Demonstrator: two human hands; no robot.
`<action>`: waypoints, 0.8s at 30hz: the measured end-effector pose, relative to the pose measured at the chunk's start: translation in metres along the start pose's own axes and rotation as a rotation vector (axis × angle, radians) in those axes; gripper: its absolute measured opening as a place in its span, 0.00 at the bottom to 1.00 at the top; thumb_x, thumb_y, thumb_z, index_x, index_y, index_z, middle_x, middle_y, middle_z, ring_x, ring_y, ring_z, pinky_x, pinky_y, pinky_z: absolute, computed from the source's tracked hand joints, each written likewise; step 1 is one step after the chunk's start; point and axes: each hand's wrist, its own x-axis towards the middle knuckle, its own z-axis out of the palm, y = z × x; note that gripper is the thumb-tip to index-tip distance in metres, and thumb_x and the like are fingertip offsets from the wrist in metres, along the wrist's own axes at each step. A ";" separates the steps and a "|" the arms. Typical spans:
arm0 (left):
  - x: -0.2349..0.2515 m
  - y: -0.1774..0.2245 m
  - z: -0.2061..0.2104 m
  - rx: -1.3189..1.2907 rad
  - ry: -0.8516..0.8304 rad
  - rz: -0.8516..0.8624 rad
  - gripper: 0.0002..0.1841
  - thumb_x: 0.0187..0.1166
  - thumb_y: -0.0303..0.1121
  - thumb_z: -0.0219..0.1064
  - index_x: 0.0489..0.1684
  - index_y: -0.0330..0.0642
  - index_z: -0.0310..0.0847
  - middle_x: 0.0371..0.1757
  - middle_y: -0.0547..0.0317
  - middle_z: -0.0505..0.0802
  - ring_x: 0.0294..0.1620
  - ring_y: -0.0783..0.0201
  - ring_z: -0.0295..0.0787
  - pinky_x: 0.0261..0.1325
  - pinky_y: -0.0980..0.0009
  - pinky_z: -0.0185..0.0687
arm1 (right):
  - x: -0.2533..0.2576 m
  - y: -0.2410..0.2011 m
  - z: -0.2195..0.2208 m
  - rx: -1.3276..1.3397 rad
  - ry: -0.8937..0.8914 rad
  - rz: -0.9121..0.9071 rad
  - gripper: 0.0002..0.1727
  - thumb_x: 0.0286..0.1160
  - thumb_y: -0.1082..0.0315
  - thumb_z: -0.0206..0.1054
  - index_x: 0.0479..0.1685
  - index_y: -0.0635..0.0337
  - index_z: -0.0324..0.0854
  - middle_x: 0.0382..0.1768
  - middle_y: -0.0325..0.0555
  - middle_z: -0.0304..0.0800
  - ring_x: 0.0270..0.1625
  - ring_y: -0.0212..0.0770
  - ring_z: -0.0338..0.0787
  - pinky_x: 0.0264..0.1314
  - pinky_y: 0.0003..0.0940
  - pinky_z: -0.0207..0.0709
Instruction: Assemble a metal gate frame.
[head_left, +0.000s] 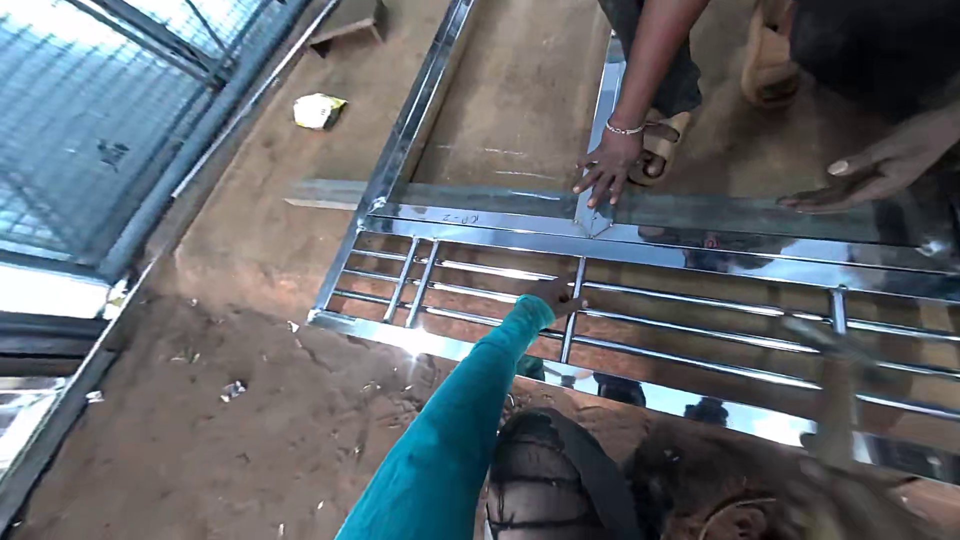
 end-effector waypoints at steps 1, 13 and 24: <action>0.000 0.000 0.000 -0.020 -0.001 -0.007 0.40 0.84 0.49 0.70 0.94 0.50 0.58 0.45 0.42 0.97 0.50 0.47 0.95 0.67 0.42 0.83 | 0.014 0.019 0.029 -0.004 0.029 0.056 0.05 0.79 0.69 0.57 0.46 0.54 0.77 0.23 0.35 0.87 0.22 0.32 0.86 0.26 0.30 0.84; 0.001 -0.006 0.005 -0.045 0.035 0.004 0.40 0.82 0.50 0.72 0.94 0.50 0.59 0.42 0.44 0.97 0.45 0.49 0.96 0.64 0.43 0.86 | 0.007 0.078 0.096 0.071 0.235 0.134 0.15 0.80 0.74 0.57 0.61 0.67 0.63 0.25 0.47 0.84 0.20 0.43 0.88 0.24 0.41 0.90; 0.008 -0.018 0.007 -0.086 0.003 0.039 0.39 0.83 0.50 0.70 0.93 0.50 0.61 0.43 0.45 0.97 0.45 0.50 0.96 0.63 0.44 0.87 | 0.032 0.064 0.129 0.249 -0.004 0.518 0.09 0.87 0.65 0.50 0.49 0.61 0.70 0.23 0.46 0.81 0.17 0.40 0.83 0.17 0.36 0.83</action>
